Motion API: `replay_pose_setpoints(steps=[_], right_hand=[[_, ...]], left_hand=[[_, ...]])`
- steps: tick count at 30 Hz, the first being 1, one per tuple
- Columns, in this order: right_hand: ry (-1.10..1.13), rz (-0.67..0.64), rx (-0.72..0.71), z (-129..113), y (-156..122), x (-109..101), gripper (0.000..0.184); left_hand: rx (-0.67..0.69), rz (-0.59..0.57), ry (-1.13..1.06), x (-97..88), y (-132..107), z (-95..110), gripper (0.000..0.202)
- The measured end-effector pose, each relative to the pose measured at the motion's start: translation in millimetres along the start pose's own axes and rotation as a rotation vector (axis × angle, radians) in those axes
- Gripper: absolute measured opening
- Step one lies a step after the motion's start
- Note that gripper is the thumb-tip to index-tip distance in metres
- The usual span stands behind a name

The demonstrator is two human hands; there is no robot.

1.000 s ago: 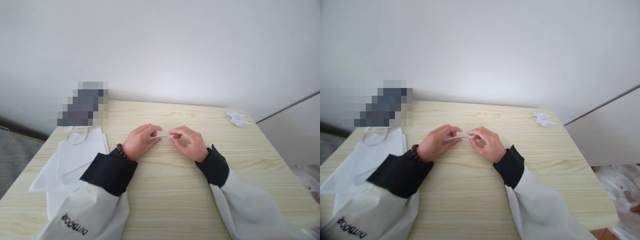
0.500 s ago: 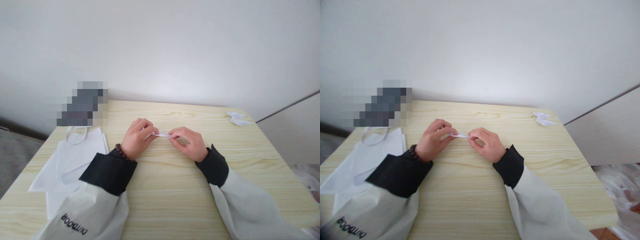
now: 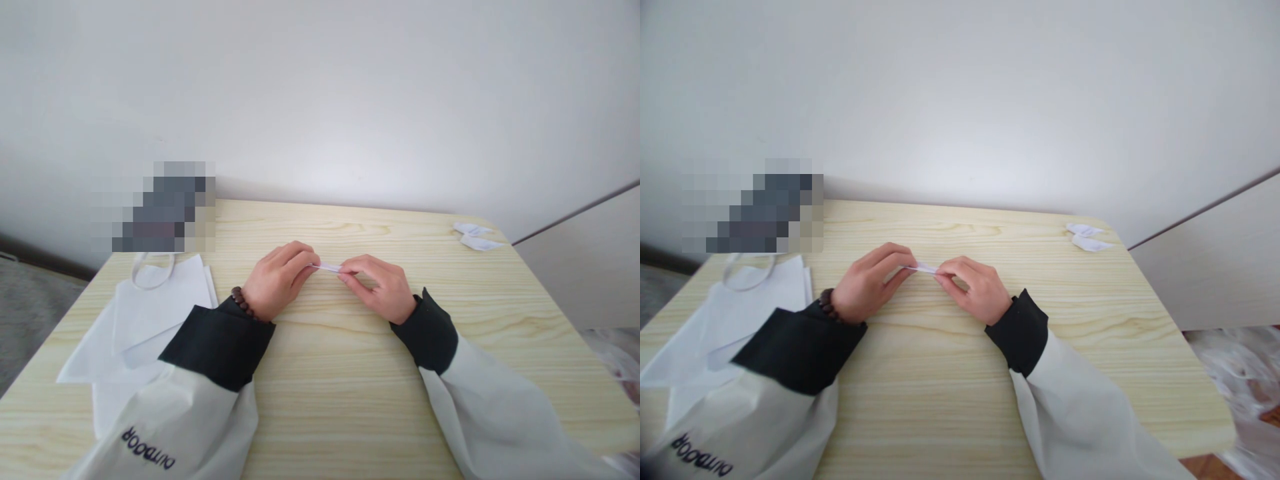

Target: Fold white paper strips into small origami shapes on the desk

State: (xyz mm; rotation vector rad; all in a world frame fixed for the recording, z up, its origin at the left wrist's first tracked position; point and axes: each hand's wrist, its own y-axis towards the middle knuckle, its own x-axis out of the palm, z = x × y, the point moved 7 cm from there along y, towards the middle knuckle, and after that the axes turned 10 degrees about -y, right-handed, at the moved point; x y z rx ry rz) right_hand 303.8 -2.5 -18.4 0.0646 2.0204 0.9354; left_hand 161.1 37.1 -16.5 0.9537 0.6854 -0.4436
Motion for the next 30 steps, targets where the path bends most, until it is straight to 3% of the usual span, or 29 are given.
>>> replay_pose_setpoints(steps=[6, 11, 17, 30], right_hand=[[-0.008, -0.047, 0.018, -0.7, 0.3, 3.8, 0.008], [-0.022, -0.022, 0.084, 2.3, -0.7, 2.5, 0.006], [-0.113, 0.119, 0.056, 1.6, -2.0, -7.0, 0.006], [-0.141, 0.103, -0.081, -3.6, -3.2, -5.8, 0.016]], left_hand=[[0.086, -0.055, 0.043, 4.2, 1.1, 9.8, 0.015], [0.124, 0.008, 0.019, 1.5, 0.1, 11.9, 0.014], [0.049, 0.063, -0.051, -1.5, -0.4, 8.9, 0.015], [-0.124, 0.136, -0.293, -6.9, 3.0, 7.1, 0.012]])
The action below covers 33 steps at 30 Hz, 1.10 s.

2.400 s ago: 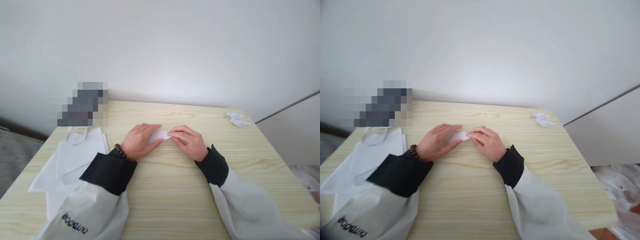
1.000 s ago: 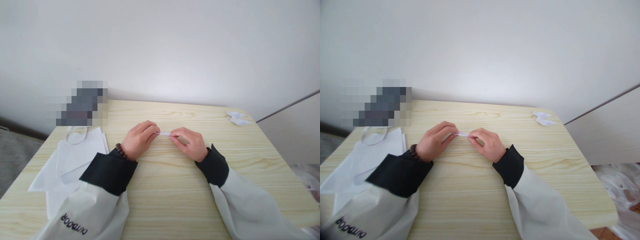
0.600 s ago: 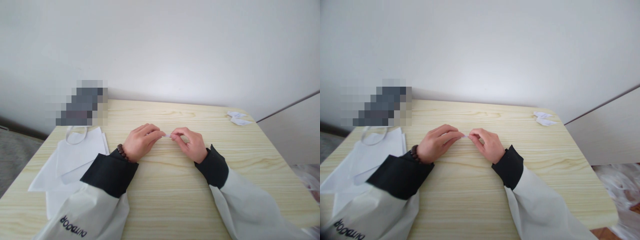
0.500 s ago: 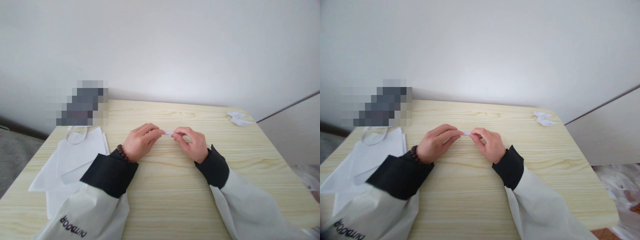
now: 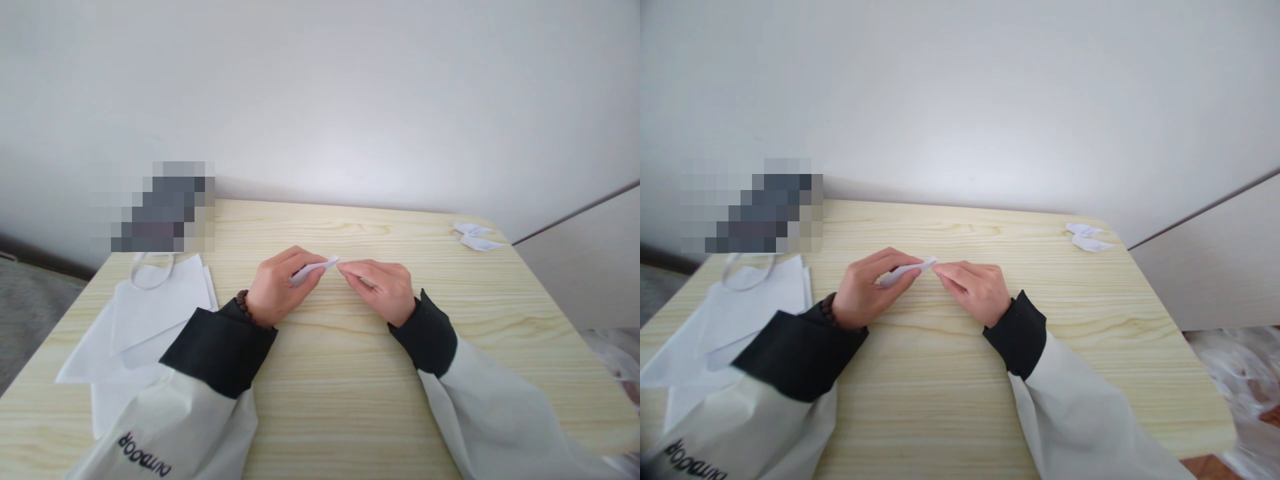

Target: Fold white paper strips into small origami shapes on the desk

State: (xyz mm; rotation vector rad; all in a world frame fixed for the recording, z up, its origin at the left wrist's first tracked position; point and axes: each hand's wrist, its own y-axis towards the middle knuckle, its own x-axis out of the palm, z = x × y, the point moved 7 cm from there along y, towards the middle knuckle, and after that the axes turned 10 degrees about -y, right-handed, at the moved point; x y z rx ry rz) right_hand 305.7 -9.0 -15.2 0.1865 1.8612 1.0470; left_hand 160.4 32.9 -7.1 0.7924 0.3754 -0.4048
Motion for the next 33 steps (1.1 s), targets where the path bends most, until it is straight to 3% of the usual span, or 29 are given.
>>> replay_pose_setpoints(steps=[10, 16, 24, 28, 33], right_hand=[[-0.02, -0.053, 0.06, 1.6, 0.1, 4.6, 0.017], [-0.073, -0.105, 0.098, 3.4, 0.3, 10.2, 0.011], [-0.109, -0.216, 0.063, 3.2, 0.0, 18.8, 0.017], [-0.085, -0.184, 0.093, 4.3, 2.4, 13.9, 0.016], [-0.046, -0.122, 0.137, 7.2, 3.9, 7.6, 0.016]], left_hand=[[-0.023, -0.05, -0.058, 4.6, -1.7, -0.1, 0.013], [0.069, -0.09, -0.007, 8.4, -4.4, 1.3, 0.014], [0.176, -0.095, 0.177, 7.6, -7.7, 2.7, 0.013], [0.179, -0.067, 0.223, 6.8, -7.3, 1.8, 0.015], [0.114, -0.118, 0.266, 10.4, -9.2, -7.3, 0.03]])
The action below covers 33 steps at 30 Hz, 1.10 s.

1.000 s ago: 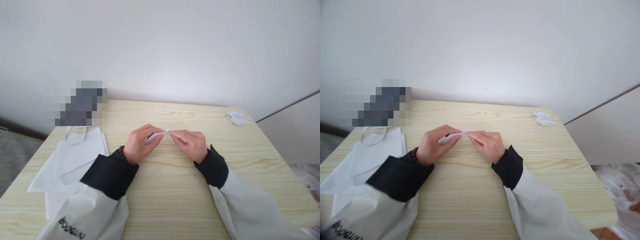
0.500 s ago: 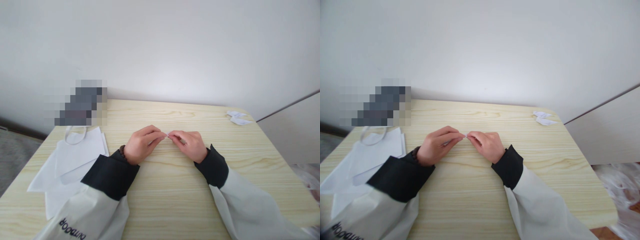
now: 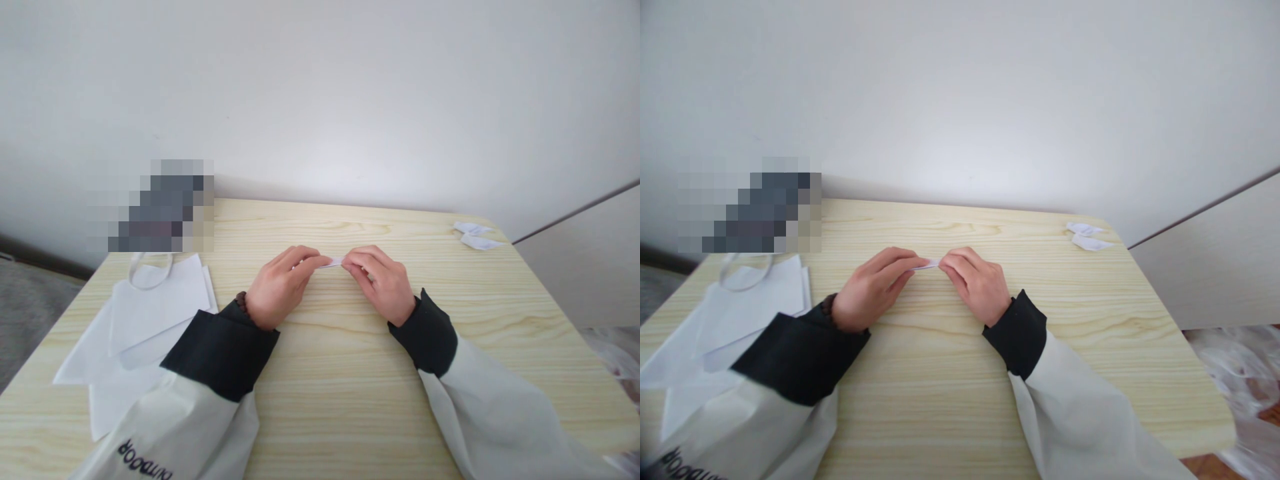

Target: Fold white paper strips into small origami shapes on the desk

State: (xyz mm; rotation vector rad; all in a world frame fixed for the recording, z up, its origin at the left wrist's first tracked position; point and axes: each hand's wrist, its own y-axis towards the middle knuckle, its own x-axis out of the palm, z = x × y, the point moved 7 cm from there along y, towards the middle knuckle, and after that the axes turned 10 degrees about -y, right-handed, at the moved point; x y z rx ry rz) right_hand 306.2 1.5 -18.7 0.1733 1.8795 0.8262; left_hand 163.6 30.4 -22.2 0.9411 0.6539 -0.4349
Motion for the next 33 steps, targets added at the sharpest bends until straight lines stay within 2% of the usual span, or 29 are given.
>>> replay_pose_setpoints(steps=[5, 9, 16, 21, 25, 33], right_hand=[[-0.01, 0.01, 0.018, 2.5, -0.7, 0.4, 0.016], [-0.007, 0.026, 0.027, 4.2, -1.6, 0.0, 0.014], [0.014, 0.055, 0.128, 13.3, -5.2, 3.4, 0.014], [0.013, 0.071, 0.097, 11.2, -4.1, 1.2, 0.022], [0.02, 0.088, 0.085, 9.8, -3.0, -2.3, 0.022], [0.033, 0.091, 0.06, 8.4, -2.8, -3.6, 0.02]], left_hand=[[-0.073, 0.001, 0.082, -0.5, -4.3, -11.7, 0.039], [-0.084, -0.03, 0.144, -0.3, -5.7, -15.9, 0.034], [-0.12, -0.029, 0.144, -3.9, -1.3, -15.6, 0.027], [-0.14, -0.009, 0.183, -7.0, -0.2, -15.9, 0.023], [-0.197, -0.022, 0.162, -7.4, -1.1, -20.5, 0.013], [-0.18, -0.036, 0.176, -6.8, -1.4, -21.9, 0.008]])
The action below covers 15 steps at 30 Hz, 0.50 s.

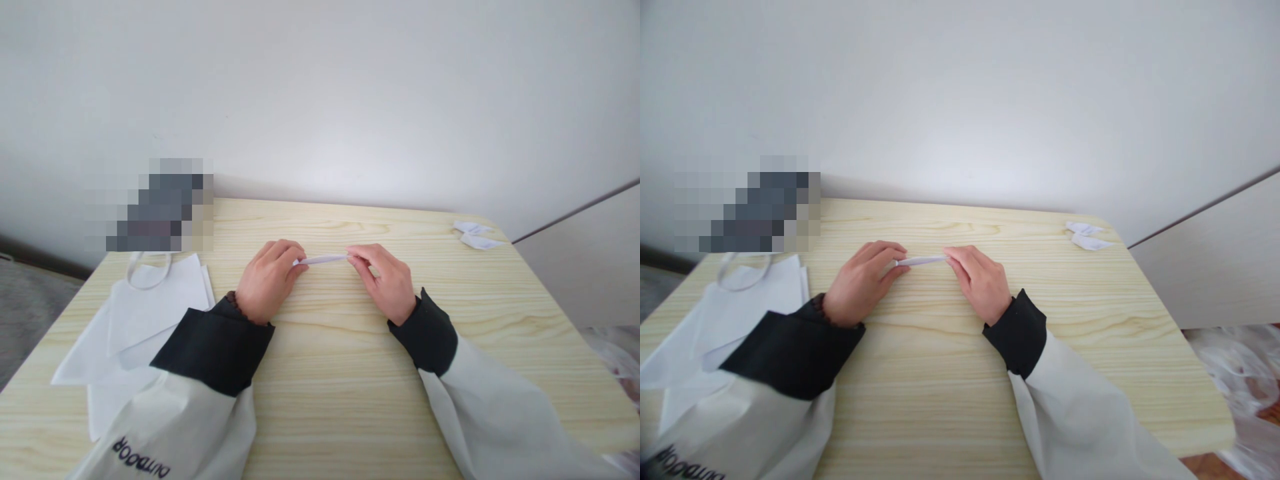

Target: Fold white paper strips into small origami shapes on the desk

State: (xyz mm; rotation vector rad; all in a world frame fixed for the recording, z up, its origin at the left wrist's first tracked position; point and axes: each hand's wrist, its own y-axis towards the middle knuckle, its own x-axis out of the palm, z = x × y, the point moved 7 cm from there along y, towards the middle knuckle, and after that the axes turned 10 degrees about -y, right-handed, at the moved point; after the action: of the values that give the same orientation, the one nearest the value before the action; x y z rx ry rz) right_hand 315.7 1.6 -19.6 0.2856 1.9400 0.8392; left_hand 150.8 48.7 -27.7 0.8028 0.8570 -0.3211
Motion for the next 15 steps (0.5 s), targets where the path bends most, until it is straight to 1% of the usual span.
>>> replay_pose_setpoints(steps=[4, 7, 10, 12, 15], right_hand=[[0.009, 0.008, -0.003, 0.5, 0.3, -0.3, 0.017], [0.017, 0.001, 0.021, 2.6, 0.1, 0.9, 0.015], [0.031, -0.007, 0.045, 4.6, -0.3, 2.1, 0.013], [0.044, -0.011, 0.049, 4.7, -0.2, 2.5, 0.013], [0.067, -0.024, 0.008, 0.3, 0.8, 3.1, 0.014]], left_hand=[[-0.067, -0.043, 0.001, 3.9, -0.4, -5.0, 0.011], [-0.12, -0.025, -0.005, 0.6, -0.1, -5.7, 0.011], [-0.176, -0.001, -0.028, -4.1, -0.3, -7.1, 0.016], [-0.163, -0.014, 0.002, -4.4, -0.2, -6.3, 0.018], [-0.069, -0.042, 0.034, -1.2, 0.7, -0.7, 0.019]])
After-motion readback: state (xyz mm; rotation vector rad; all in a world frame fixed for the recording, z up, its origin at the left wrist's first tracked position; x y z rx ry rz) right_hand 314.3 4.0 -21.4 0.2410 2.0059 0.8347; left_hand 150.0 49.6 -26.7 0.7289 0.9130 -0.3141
